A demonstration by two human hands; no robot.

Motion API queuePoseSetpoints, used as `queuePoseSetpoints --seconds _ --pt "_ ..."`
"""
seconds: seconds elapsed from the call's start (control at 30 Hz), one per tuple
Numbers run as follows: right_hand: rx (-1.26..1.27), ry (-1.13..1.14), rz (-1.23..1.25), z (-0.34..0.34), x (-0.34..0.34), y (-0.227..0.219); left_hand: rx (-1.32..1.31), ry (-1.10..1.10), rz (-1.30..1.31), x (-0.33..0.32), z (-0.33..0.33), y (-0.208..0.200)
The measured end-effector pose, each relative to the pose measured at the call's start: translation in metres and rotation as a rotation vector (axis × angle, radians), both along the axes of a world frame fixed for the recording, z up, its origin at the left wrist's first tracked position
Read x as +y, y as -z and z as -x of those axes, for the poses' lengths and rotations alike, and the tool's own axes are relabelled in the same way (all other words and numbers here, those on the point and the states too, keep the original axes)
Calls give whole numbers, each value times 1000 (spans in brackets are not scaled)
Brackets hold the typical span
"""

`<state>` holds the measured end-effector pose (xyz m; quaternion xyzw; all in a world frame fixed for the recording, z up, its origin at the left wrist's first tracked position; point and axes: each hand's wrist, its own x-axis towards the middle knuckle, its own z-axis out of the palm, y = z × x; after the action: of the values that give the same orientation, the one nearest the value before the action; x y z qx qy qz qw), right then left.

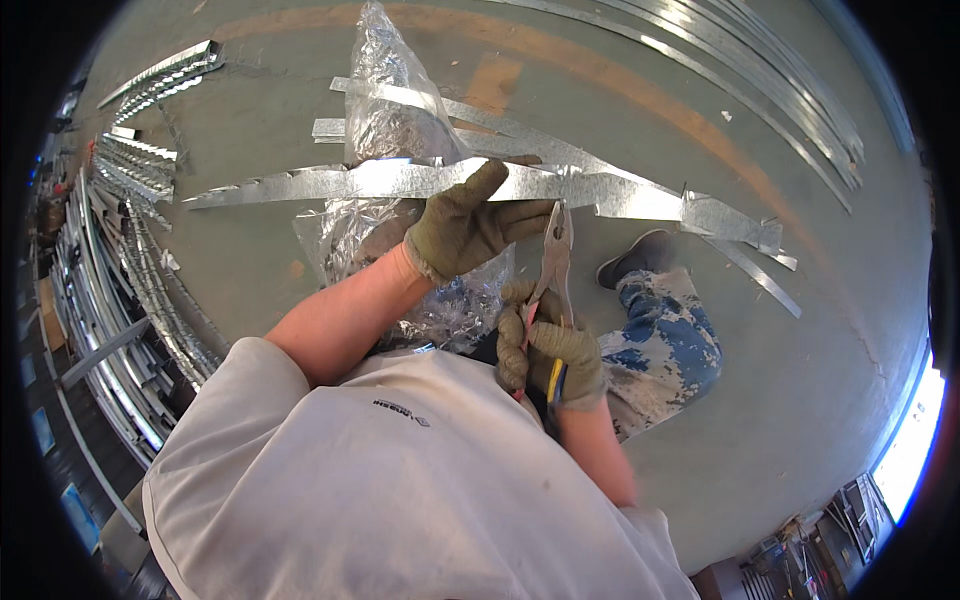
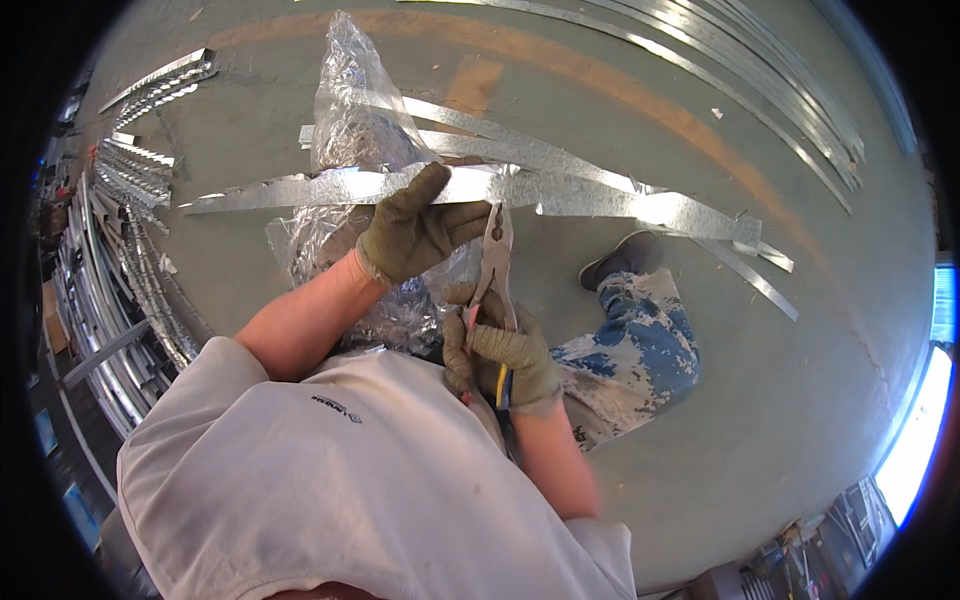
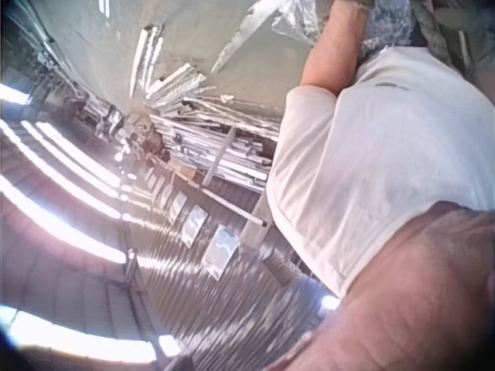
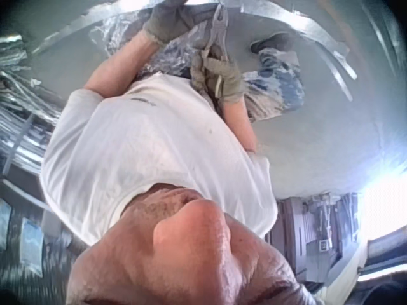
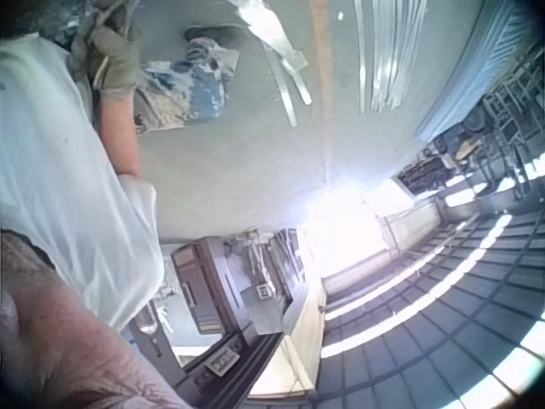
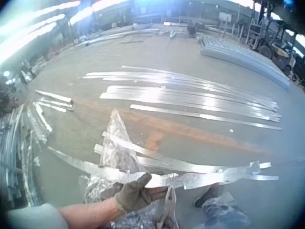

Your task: The person sits on the floor and uses tin snips to cut a long metal strip into shorter pieces. The cut pieces are placed on the floor beside the work area.

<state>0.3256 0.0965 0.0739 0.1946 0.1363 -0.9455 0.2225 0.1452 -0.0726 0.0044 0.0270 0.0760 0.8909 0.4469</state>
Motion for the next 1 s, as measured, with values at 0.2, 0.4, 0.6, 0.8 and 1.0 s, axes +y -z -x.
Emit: queuePoseSetpoints --seconds 0.2,0.4,0.6,0.8,1.0 --pt "174 79 307 0 -12 19 -26 0 186 4 5 -14" --pt "155 72 38 0 -9 -9 38 -11 194 7 2 -22" --pt "177 12 -135 2 -14 -64 53 -106 65 -18 -2 -28" --pt "126 103 -351 -5 5 -105 13 -85 71 -29 8 -47" --pt "90 62 -589 -7 27 -102 69 -57 78 7 13 -48"
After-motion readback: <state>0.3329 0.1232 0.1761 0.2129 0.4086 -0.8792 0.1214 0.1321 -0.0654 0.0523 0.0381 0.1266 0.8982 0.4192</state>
